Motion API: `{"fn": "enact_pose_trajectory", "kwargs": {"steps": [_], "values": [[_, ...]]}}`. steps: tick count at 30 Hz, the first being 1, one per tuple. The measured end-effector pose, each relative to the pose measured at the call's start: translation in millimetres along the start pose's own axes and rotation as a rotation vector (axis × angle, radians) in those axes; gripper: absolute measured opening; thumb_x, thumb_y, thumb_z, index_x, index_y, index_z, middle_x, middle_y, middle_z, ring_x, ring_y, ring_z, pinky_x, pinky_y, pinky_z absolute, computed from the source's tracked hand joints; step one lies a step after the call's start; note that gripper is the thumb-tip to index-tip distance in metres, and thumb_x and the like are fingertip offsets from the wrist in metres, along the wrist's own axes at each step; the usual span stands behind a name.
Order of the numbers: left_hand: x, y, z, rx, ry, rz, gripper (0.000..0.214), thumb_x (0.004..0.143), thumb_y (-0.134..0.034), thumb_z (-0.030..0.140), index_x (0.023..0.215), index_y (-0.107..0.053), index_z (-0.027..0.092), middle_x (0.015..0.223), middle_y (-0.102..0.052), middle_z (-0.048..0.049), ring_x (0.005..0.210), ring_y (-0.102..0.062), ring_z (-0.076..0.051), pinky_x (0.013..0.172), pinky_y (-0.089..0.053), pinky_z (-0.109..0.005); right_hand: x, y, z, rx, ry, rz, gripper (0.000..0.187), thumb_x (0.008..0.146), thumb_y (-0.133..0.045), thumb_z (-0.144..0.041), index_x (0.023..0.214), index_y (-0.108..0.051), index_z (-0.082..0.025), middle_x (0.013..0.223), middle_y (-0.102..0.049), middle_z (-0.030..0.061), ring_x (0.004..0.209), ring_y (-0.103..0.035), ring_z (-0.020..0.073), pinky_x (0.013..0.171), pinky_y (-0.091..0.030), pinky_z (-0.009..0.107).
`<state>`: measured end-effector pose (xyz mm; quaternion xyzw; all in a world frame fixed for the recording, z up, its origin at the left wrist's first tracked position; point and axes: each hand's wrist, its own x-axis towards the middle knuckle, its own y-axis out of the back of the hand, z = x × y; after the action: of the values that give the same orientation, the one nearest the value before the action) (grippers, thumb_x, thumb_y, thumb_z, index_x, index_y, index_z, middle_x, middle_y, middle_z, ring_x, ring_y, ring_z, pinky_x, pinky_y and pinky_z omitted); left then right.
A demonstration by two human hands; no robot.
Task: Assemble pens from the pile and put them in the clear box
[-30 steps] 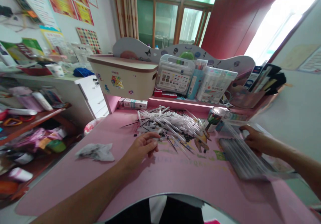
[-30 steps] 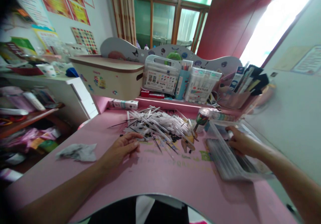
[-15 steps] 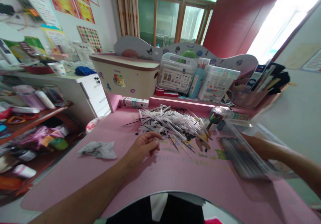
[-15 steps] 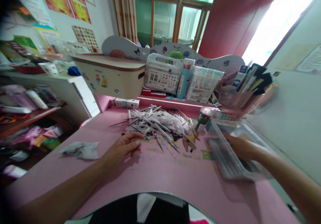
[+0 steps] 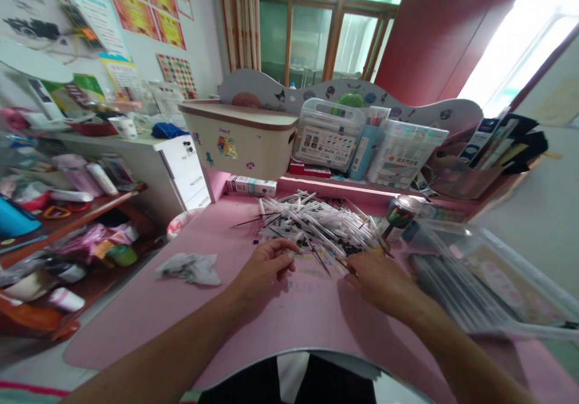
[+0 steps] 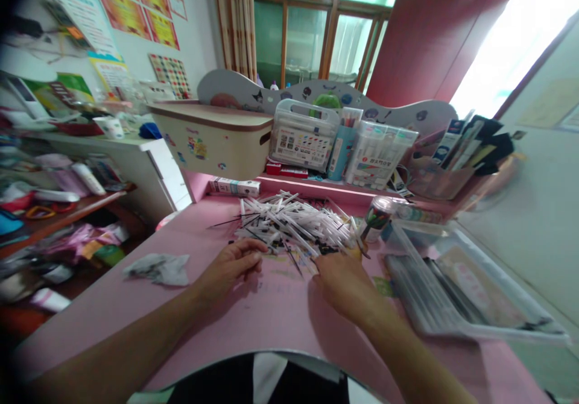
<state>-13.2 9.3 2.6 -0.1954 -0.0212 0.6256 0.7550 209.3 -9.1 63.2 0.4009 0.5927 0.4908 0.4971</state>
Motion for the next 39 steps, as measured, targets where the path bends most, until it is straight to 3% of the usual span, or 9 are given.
{"fn": "enact_pose_trajectory", "kwargs": {"steps": [5,9,16,22,24,27,32,36,39], "values": [[0,-0.6,-1,0.011,0.002,-0.071,0.022,0.070,-0.074,0.028,0.087,-0.067,0.015,0.058,-0.058,0.0025,0.048,-0.047,-0.006,0.047,-0.033,-0.016,18,-29,-5,-0.028,-0.108,-0.025,0.024,0.087,-0.052,-0.020,0.097,-0.074,-0.012,0.099,-0.073,0.0195,0.092,-0.068,0.0308,0.074,-0.042,0.036],[-5,-4.0,-2,-0.005,0.087,-0.103,0.021,0.072,-0.074,0.027,0.089,-0.067,0.017,0.063,-0.059,0.0023,0.049,-0.047,-0.006,0.047,-0.033,-0.017,17,-31,4,0.060,-0.116,0.051,0.020,0.083,-0.054,-0.019,0.083,-0.073,-0.013,0.088,-0.073,0.0167,0.081,-0.066,0.0265,0.065,-0.036,0.032],[-8,-10.8,-13,-0.022,0.102,-0.238,0.038,0.071,-0.078,0.027,0.106,-0.064,0.020,0.093,-0.067,-0.0023,0.053,-0.051,-0.005,0.045,-0.034,-0.016,10,-46,-17,0.420,0.131,0.284,0.012,0.076,-0.056,-0.015,0.067,-0.063,-0.016,0.063,-0.063,0.0023,0.058,-0.051,0.0130,0.057,-0.027,0.026],[6,-5.5,-22,-0.030,0.021,-0.159,0.026,0.083,-0.067,0.040,0.083,-0.061,0.015,0.065,-0.058,0.0018,0.046,-0.049,-0.006,0.043,-0.037,-0.017,11,-65,-35,0.579,0.349,0.290,0.016,0.086,-0.053,-0.019,0.075,-0.063,-0.017,0.072,-0.064,0.0014,0.067,-0.055,0.0136,0.064,-0.035,0.025],[8,-2.8,-19,-0.058,-0.019,-0.087,0.027,0.082,-0.067,0.041,0.082,-0.058,0.016,0.069,-0.062,0.0015,0.046,-0.049,-0.006,0.042,-0.038,-0.017,15,-65,-33,0.541,0.304,0.374,0.016,0.088,-0.050,-0.017,0.080,-0.063,-0.017,0.081,-0.065,0.0035,0.075,-0.058,0.0158,0.070,-0.039,0.027],[7,-1.6,-14,-0.079,-0.036,-0.064,0.028,0.085,-0.062,0.046,0.088,-0.056,0.019,0.055,-0.055,0.0052,0.040,-0.046,-0.008,0.039,-0.037,-0.017,24,-66,-30,0.424,0.151,0.470,0.018,0.091,-0.046,-0.016,0.093,-0.064,-0.018,0.099,-0.065,0.0078,0.092,-0.059,0.0201,0.083,-0.042,0.031],[-1,-5.1,-12,0.014,0.027,-0.156,0.041,0.086,-0.058,0.054,0.109,-0.056,0.021,0.050,-0.051,0.0085,0.030,-0.036,-0.009,0.030,-0.026,-0.019,35,-71,-33,0.304,0.055,0.335,0.023,0.095,-0.041,-0.018,0.102,-0.063,-0.018,0.105,-0.063,0.0097,0.096,-0.060,0.0231,0.085,-0.045,0.034],[-4,-6.5,-16,0.020,0.095,-0.206,0.033,0.083,-0.064,0.045,0.103,-0.060,0.019,0.053,-0.052,0.0066,0.037,-0.039,-0.007,0.036,-0.028,-0.017,33,-71,-33,0.322,0.037,0.324,0.027,0.095,-0.039,-0.019,0.105,-0.063,-0.017,0.109,-0.064,0.0117,0.100,-0.060,0.0243,0.087,-0.045,0.037],[-5,-7.0,-17,0.012,0.144,-0.177,0.025,0.079,-0.070,0.034,0.097,-0.065,0.017,0.064,-0.057,0.0032,0.046,-0.045,-0.006,0.044,-0.031,-0.017,30,-68,-27,0.493,0.024,0.402,0.033,0.090,-0.044,-0.019,0.118,-0.061,-0.018,0.106,-0.065,0.0106,0.097,-0.061,0.0234,0.088,-0.046,0.037]]}}
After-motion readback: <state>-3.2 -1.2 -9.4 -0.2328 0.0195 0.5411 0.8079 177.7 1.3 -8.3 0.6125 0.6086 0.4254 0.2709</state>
